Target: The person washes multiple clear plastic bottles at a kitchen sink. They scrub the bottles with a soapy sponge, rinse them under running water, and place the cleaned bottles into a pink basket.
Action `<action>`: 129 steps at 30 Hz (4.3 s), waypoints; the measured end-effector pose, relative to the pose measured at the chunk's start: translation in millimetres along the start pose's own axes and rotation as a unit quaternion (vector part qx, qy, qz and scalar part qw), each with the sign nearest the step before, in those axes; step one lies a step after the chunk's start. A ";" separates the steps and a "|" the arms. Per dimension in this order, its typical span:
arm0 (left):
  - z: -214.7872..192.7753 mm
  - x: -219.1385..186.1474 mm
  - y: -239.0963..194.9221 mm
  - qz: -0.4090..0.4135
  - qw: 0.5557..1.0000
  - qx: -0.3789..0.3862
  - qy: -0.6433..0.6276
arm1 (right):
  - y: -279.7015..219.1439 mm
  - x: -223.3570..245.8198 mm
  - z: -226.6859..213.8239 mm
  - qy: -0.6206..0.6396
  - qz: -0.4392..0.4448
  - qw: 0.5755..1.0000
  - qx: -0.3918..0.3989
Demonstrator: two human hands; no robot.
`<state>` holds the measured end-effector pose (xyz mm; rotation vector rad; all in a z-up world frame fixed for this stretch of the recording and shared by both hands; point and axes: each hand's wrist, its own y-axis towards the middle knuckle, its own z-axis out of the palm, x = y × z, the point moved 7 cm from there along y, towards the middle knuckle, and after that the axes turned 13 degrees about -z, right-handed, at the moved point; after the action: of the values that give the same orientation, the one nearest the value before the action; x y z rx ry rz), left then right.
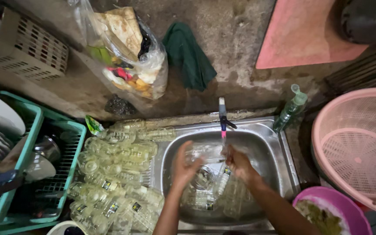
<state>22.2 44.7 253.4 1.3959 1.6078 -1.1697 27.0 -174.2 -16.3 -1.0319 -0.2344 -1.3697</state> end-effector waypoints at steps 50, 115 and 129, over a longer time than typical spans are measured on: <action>196.3 267.9 97.4 -0.389 0.855 0.141 -0.314 | 2.2 9.3 24.3 -0.333 -0.313 0.889 0.036; 198.6 180.7 116.7 -0.168 0.945 0.225 -0.167 | -1.9 -41.1 -45.9 -0.404 -0.077 0.907 0.093; 189.3 173.4 115.9 -0.164 0.934 0.242 -0.203 | -1.1 -29.3 -31.3 -0.404 -0.051 0.909 0.090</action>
<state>95.3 -69.6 6.7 1.0748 1.3292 -2.0129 5.7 -176.2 -53.5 -1.3975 -1.0213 -0.9160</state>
